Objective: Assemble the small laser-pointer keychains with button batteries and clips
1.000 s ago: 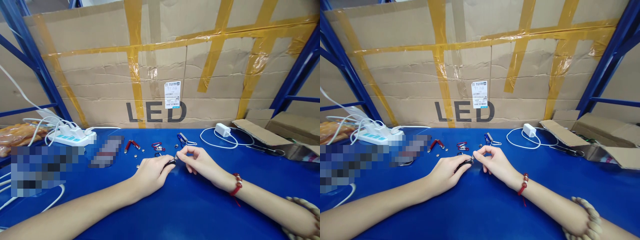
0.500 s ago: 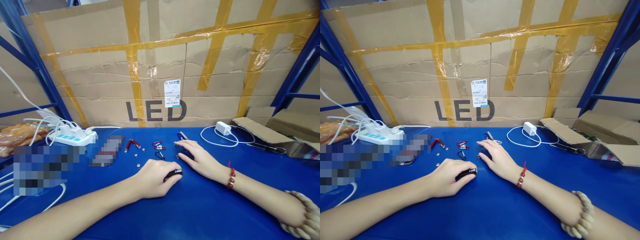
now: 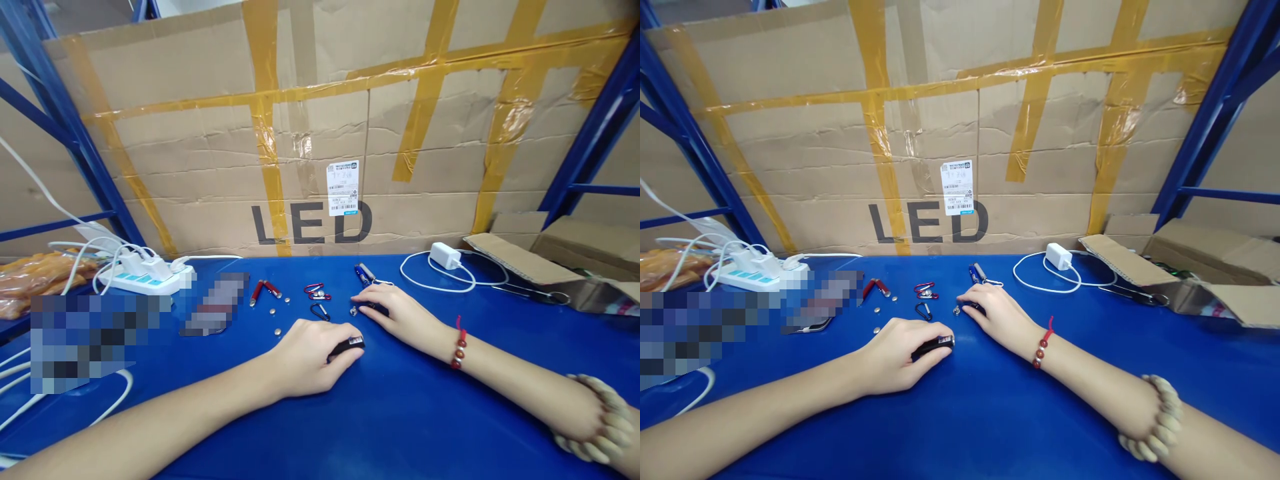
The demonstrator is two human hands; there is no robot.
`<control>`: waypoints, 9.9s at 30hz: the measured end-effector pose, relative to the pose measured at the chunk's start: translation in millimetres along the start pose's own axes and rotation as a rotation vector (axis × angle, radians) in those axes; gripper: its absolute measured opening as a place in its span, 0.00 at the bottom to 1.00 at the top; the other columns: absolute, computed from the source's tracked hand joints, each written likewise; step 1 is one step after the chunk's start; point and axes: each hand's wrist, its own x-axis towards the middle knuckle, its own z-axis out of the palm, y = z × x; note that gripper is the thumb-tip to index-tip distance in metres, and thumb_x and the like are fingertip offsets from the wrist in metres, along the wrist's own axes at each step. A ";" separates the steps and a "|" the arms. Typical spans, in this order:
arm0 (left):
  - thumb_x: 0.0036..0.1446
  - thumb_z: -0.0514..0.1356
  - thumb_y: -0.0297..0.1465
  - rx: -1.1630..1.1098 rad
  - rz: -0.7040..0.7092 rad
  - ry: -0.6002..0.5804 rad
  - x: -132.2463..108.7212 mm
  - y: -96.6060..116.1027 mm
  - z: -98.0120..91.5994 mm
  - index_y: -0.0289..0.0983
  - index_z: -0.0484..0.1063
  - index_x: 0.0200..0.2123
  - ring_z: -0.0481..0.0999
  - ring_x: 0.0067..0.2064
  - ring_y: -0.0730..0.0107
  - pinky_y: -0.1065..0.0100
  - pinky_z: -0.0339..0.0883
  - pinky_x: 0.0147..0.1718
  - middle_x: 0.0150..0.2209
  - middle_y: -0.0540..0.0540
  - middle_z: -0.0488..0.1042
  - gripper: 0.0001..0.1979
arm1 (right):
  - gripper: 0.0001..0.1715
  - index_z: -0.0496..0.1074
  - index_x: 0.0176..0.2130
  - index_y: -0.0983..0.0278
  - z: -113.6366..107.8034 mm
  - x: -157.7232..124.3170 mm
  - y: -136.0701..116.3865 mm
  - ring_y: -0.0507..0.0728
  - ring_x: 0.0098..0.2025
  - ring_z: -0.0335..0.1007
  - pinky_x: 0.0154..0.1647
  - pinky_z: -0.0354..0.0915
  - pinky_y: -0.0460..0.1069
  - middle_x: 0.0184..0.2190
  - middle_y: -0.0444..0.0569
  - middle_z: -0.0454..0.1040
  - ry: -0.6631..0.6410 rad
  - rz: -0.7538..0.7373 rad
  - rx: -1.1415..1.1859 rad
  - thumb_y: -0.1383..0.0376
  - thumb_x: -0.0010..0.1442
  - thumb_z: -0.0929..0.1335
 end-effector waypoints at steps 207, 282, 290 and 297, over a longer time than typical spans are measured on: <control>0.59 0.51 0.28 -0.154 -0.129 0.105 -0.7 -9.3 5.4 0.42 0.67 0.42 0.75 0.39 0.68 0.71 0.65 0.37 0.40 0.53 0.75 0.09 | 0.19 0.63 0.23 0.66 -5.7 -7.4 -36.9 0.45 0.10 0.56 0.09 0.54 0.39 0.09 0.37 0.61 -0.240 0.479 0.778 0.54 0.48 0.69; 0.61 0.46 0.31 -0.182 -0.180 0.061 -3.2 -6.1 -2.0 0.42 0.64 0.44 0.74 0.30 0.69 0.72 0.63 0.30 0.29 0.52 0.74 0.10 | 0.13 0.73 0.27 0.65 -8.4 -2.3 -30.4 0.48 0.23 0.65 0.25 0.63 0.43 0.27 0.48 0.70 -0.003 -0.103 0.398 0.63 0.58 0.64; 0.61 0.47 0.31 -0.181 -0.169 0.056 -2.6 -6.7 -1.5 0.43 0.64 0.45 0.74 0.31 0.69 0.72 0.63 0.31 0.31 0.52 0.75 0.11 | 0.10 0.73 0.28 0.65 -8.1 -2.5 -28.6 0.51 0.30 0.67 0.31 0.63 0.45 0.27 0.48 0.71 -0.013 -0.093 0.394 0.68 0.58 0.64; 0.61 0.46 0.31 -0.179 -0.176 0.041 -1.7 -6.8 -0.6 0.41 0.64 0.44 0.73 0.30 0.70 0.73 0.63 0.31 0.28 0.52 0.73 0.11 | 0.09 0.72 0.28 0.65 -7.7 -4.2 -27.8 0.52 0.31 0.67 0.34 0.63 0.46 0.28 0.48 0.71 -0.005 -0.094 0.383 0.68 0.57 0.64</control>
